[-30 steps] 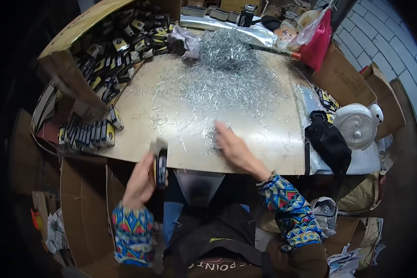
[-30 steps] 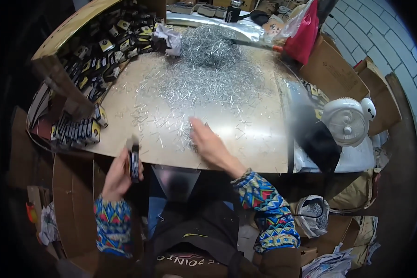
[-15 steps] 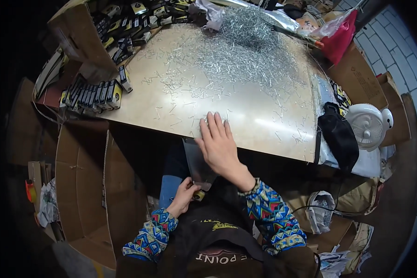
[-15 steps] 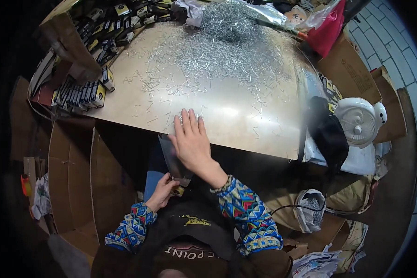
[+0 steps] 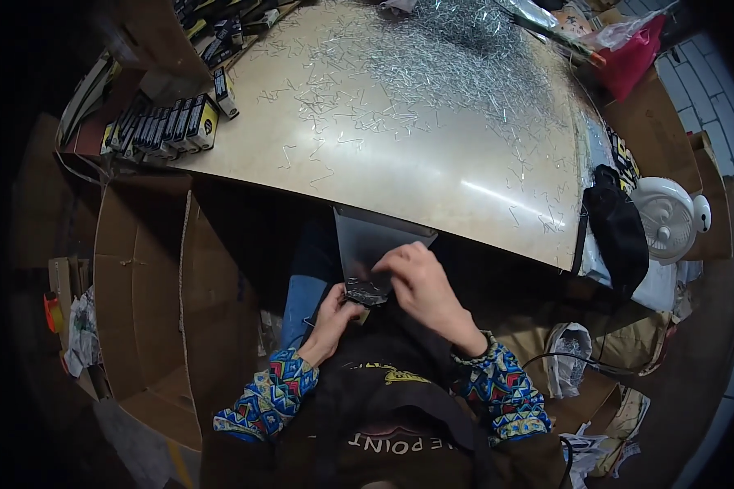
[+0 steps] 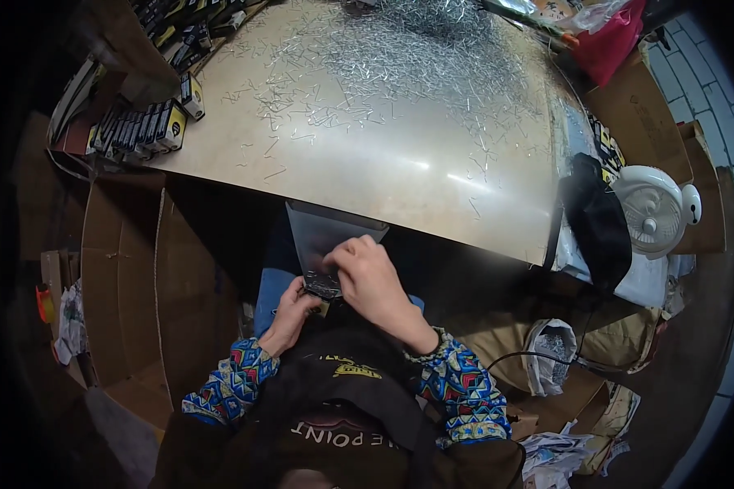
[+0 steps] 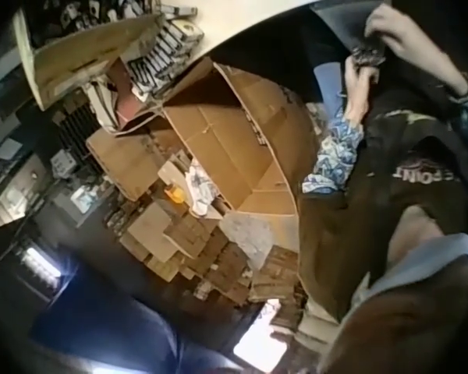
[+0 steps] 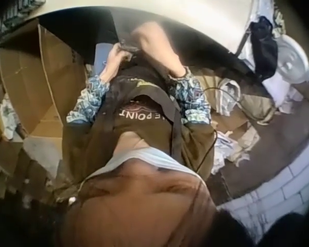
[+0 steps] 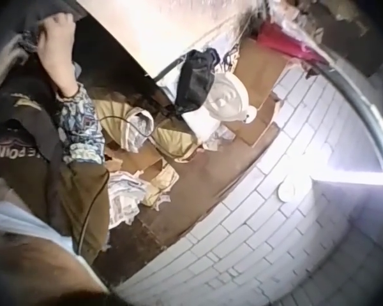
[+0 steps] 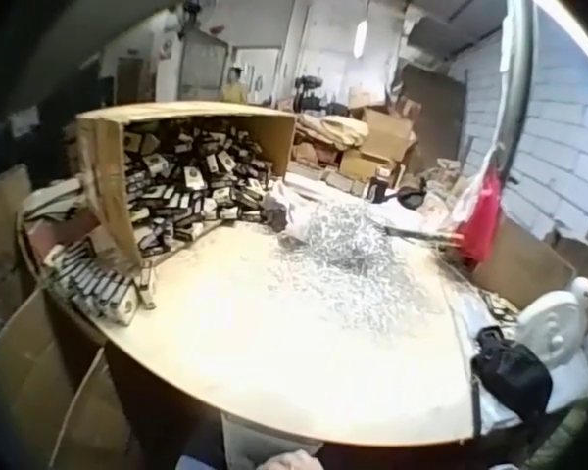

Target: Packing small product boxes into individual plastic bags and arranging them on a workbench.

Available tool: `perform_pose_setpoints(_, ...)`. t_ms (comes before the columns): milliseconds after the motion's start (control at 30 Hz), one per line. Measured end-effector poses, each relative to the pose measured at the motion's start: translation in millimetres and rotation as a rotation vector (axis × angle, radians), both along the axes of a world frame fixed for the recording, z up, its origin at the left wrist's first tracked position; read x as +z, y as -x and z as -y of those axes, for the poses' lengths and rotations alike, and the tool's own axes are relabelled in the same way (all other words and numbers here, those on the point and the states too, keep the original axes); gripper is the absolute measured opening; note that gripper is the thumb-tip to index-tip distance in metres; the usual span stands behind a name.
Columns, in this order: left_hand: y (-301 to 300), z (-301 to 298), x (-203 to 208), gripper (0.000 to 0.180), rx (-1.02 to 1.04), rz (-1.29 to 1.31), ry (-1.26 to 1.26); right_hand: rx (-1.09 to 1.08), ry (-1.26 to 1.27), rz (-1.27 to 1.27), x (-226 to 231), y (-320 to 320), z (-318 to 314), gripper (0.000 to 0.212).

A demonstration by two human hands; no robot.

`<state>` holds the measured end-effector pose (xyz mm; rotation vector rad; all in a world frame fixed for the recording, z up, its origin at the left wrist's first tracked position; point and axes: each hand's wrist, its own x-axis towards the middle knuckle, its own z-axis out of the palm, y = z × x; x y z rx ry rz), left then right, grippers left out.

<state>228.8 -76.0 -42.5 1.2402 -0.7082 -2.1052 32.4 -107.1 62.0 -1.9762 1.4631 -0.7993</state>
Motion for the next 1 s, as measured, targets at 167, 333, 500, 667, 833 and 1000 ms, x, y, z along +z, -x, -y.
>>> perform_pose_setpoints(167, 5.3, -13.3, -0.5, 0.076, -0.349, 0.736, 0.680, 0.179, 0.089, -0.373, -48.0, -27.0, -27.2, 0.031)
perform_pose_setpoints(333, -17.0, -20.9, -10.0, 0.072, -0.408, 0.771, 0.897, 0.287, -0.050, -0.024, -50.0, -24.3, -38.4, 0.033)
perform_pose_setpoints(500, -23.3, -17.0, 23.7, 0.083, -0.395, 0.768, 0.915, 0.192, -0.231, 0.081, -27.5, -10.1, -25.4, 0.019)
perform_pose_setpoints(667, 3.4, 8.3, 42.3, 0.085, -0.274, 0.820, 1.320, -0.079, -0.062, -0.046, -17.9, 2.4, -4.6, 0.011)
perform_pose_setpoints(833, 12.1, 27.0, 58.0, 0.088, -0.131, 0.827, 1.328, -0.159, 0.067, -0.035, 5.9, 22.6, 15.0, 0.012)
perform_pose_setpoints(1000, 15.7, 45.2, 73.6, 0.081, -0.169, 0.797, 1.223, -0.143, -0.140, 0.162, 21.1, 22.3, 18.8, 0.010)
